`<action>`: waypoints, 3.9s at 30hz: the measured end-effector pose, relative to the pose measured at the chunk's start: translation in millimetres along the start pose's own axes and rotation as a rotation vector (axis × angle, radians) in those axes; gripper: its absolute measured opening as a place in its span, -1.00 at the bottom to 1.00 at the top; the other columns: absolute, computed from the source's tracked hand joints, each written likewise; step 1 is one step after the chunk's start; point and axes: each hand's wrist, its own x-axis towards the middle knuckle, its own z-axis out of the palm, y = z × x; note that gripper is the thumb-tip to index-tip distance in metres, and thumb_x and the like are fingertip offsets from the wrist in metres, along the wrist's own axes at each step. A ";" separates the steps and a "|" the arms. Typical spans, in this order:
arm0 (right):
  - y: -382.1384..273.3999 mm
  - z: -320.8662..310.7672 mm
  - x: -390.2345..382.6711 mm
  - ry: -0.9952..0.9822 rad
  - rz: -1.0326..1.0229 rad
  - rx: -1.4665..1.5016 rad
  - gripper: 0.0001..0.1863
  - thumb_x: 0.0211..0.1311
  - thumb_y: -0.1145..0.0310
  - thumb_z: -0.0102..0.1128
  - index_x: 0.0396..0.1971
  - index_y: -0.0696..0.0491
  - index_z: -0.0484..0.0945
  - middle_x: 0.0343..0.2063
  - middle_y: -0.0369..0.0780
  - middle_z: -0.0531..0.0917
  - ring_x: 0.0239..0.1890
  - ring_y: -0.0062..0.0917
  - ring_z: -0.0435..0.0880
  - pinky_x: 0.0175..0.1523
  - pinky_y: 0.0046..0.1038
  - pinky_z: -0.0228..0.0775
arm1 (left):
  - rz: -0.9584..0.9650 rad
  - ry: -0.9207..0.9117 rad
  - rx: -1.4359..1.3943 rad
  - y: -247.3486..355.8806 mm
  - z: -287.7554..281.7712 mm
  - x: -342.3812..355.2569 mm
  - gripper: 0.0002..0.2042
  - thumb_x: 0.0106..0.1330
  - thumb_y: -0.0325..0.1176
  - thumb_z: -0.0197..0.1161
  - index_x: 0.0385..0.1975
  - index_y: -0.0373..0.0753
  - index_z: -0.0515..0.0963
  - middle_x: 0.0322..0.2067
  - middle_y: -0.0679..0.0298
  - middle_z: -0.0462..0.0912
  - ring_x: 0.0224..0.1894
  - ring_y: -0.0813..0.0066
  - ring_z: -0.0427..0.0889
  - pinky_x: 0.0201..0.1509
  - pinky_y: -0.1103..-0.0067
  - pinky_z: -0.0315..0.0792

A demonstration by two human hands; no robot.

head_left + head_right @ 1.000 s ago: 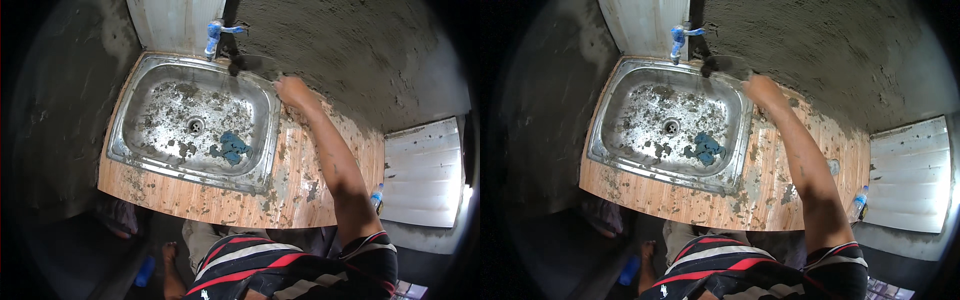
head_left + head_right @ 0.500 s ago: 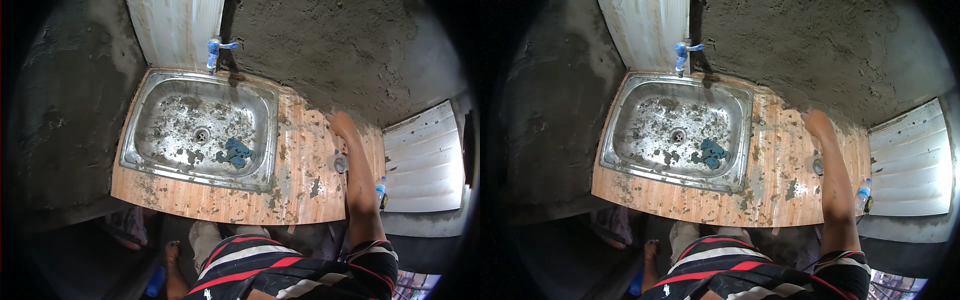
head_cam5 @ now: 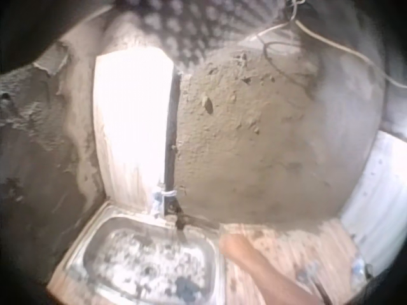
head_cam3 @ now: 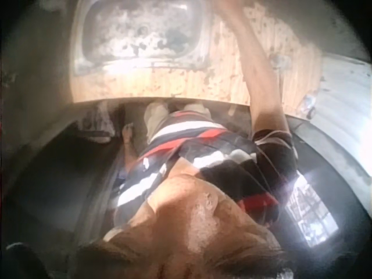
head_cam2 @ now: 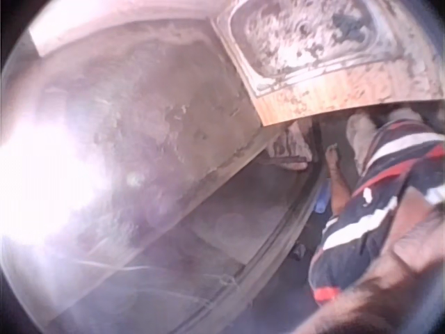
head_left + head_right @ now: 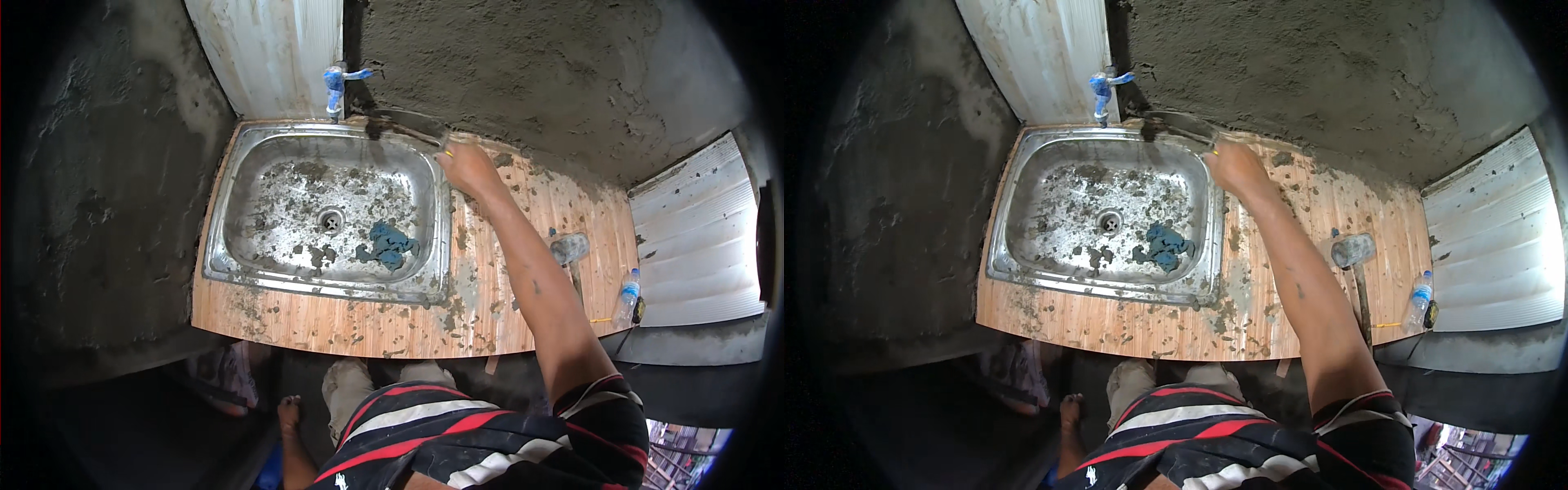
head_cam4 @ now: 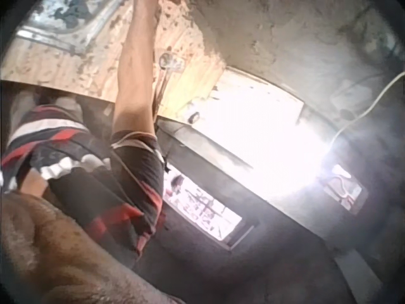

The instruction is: The person mixes mortar in a bucket, applies it to a wall surface near a sink using a trowel, and positions a panel against the wall.

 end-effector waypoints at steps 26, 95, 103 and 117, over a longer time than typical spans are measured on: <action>-51.9 15.0 70.2 -0.042 -0.275 -0.168 -0.63 0.43 0.17 0.10 -0.19 0.20 0.69 -0.18 0.09 0.72 -0.08 -0.04 0.72 0.06 -0.07 0.54 | -0.108 0.013 0.081 -42.4 16.1 -54.2 -0.63 0.32 -0.11 0.26 -0.21 -0.38 0.65 -0.18 -0.04 0.74 -0.06 0.12 0.72 0.09 0.33 0.49; 106.1 -90.8 -9.5 -0.145 0.016 0.008 -0.56 0.24 0.21 0.02 -0.46 0.34 0.64 -0.38 0.13 0.70 -0.41 -0.11 0.68 -0.18 -0.06 0.47 | 0.619 -0.190 0.946 -51.9 71.1 -53.0 -0.82 0.29 -0.27 0.11 -0.25 -0.07 0.65 -0.20 0.09 0.75 -0.09 0.00 0.72 -0.06 0.21 0.61; -9.0 -50.9 34.0 -0.207 -0.255 -0.274 -0.71 0.12 0.40 0.09 -0.30 0.22 0.75 -0.24 0.07 0.74 -0.17 -0.11 0.77 -0.03 -0.17 0.61 | 0.408 -0.100 0.740 -67.1 69.0 -70.5 -0.82 0.42 -0.19 0.05 -0.24 0.04 0.63 -0.22 0.23 0.73 -0.12 0.18 0.73 -0.06 0.31 0.62; 44.9 -76.7 33.6 -0.351 -0.034 -0.444 -0.77 0.07 0.47 0.10 -0.47 0.27 0.71 -0.41 0.08 0.72 -0.43 -0.12 0.70 -0.31 -0.10 0.52 | 0.503 -0.278 0.737 -35.4 95.7 -72.6 -0.78 0.31 -0.21 0.13 -0.39 -0.14 0.68 -0.22 0.07 0.76 -0.14 0.03 0.74 -0.11 0.19 0.61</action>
